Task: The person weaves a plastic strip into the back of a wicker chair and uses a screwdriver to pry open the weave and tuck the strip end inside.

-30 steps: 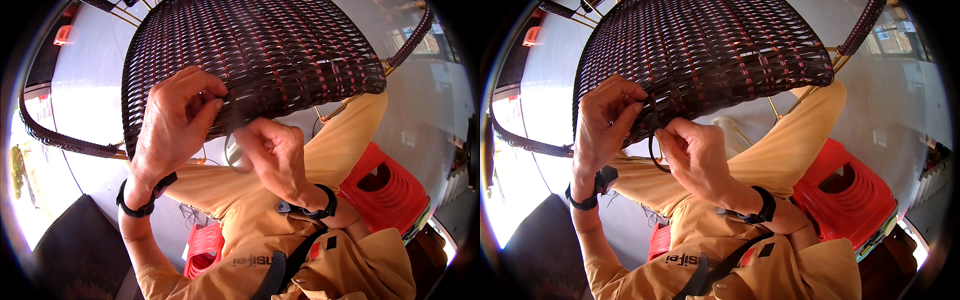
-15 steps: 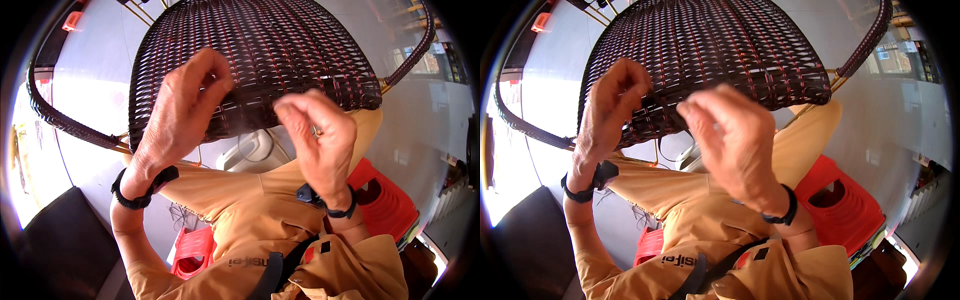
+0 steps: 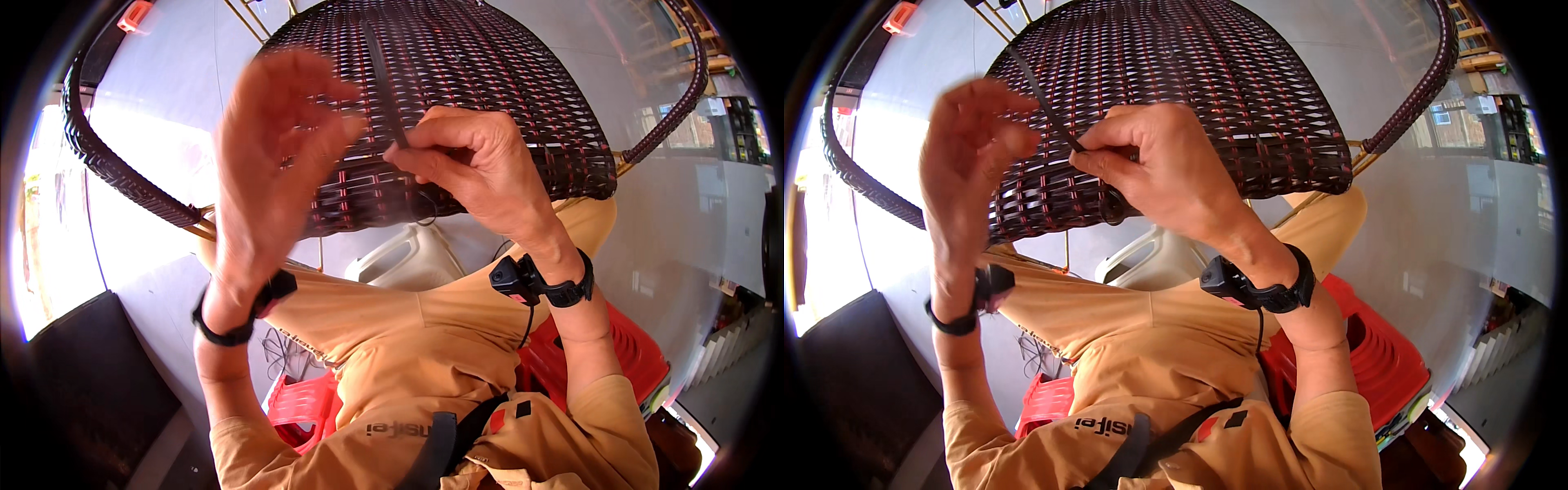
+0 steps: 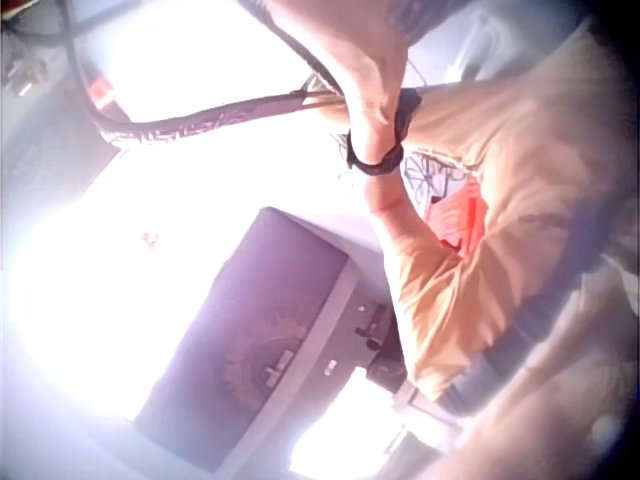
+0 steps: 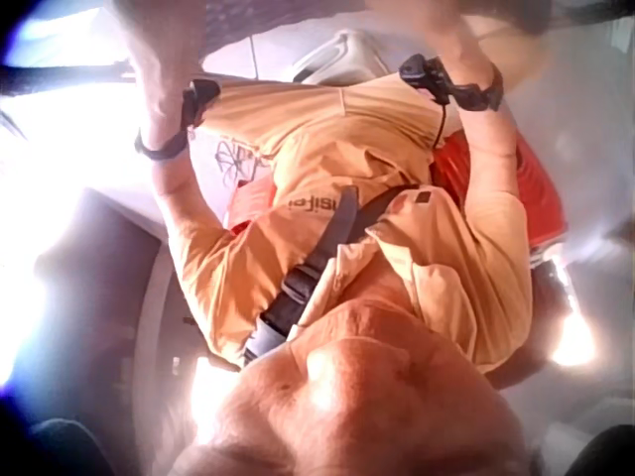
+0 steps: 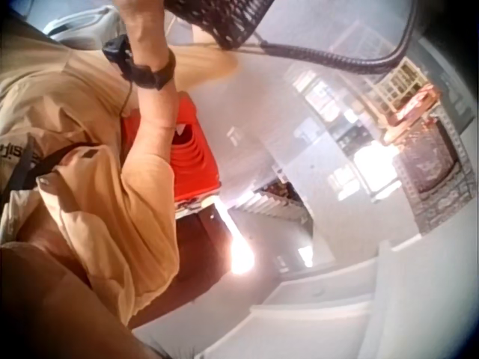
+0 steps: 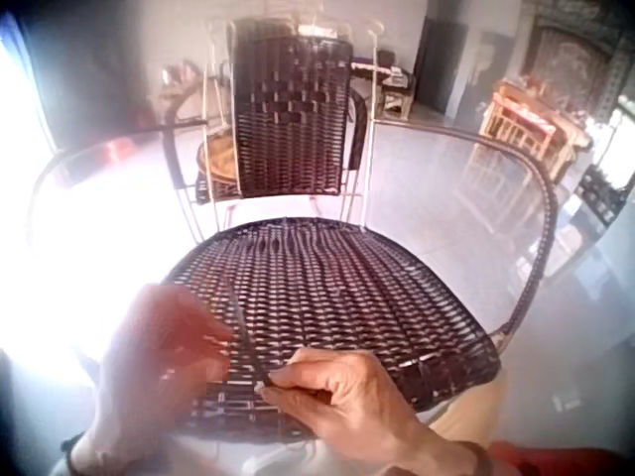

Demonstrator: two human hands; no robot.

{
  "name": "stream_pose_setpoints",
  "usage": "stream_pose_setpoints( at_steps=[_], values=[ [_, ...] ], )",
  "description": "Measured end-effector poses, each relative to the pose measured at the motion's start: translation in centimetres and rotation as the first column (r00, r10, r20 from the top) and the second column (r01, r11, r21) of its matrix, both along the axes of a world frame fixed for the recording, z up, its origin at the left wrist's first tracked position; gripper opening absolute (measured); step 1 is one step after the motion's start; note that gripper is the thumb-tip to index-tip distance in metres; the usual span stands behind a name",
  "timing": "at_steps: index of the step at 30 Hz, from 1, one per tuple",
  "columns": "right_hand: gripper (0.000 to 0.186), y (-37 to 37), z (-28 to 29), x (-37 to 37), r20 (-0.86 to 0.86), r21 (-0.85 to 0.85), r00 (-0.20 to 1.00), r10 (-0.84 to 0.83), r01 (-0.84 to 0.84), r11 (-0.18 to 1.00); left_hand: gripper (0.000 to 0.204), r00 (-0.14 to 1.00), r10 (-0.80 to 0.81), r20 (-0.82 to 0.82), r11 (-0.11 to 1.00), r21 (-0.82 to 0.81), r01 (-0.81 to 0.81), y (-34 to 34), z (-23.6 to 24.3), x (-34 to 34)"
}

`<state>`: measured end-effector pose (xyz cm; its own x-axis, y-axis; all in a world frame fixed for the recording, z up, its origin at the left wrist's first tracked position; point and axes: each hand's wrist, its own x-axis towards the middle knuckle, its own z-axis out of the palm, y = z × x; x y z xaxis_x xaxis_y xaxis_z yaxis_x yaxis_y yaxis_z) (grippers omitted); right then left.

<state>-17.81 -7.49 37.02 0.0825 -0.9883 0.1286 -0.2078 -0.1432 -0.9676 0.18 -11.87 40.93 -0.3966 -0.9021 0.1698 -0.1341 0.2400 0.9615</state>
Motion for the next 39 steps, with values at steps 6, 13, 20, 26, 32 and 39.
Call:
stream_pose_setpoints(
  at_steps=[6, 13, 20, 26, 32, 39],
  values=[
    [0.009, -0.1, -0.3, 0.4, -0.038, -0.134, 0.996, -0.086, 0.08, 0.988, 0.029, 0.928, 0.053, 0.37, 0.907, -0.407, 0.111, 5.0, -3.7, -0.3],
    [0.009, -0.2, -0.8, 0.5, 0.063, -0.074, 0.989, -0.135, 0.14, 0.987, 0.021, 0.927, 0.173, 0.332, 0.863, -0.505, 0.02, 5.9, -5.1, -1.3],
    [0.01, -0.1, -0.6, 0.5, 0.043, -0.071, 0.987, -0.153, 0.155, 0.985, 0.019, 0.905, 0.241, 0.352, 0.883, -0.465, -0.055, 6.7, -5.1, -1.6],
    [0.009, -1.1, -0.7, 1.1, 0.018, -0.334, 0.987, -0.16, 0.156, 0.929, 0.019, 0.853, 0.298, 0.429, 0.922, -0.361, -0.14, 6.8, -4.4, -2.6],
    [0.008, -1.7, -0.7, 1.0, 0.074, -0.29, 0.986, -0.148, 0.164, 0.943, 0.02, 0.875, 0.256, 0.411, 0.943, -0.305, -0.132, 6.4, -4.0, -2.4],
    [0.009, -2.3, 0.3, 0.9, 0.045, -0.275, 0.986, -0.159, 0.165, 0.947, 0.02, 0.872, 0.244, 0.425, 0.904, -0.426, -0.045, 6.4, -4.6, -1.8]
  ],
)
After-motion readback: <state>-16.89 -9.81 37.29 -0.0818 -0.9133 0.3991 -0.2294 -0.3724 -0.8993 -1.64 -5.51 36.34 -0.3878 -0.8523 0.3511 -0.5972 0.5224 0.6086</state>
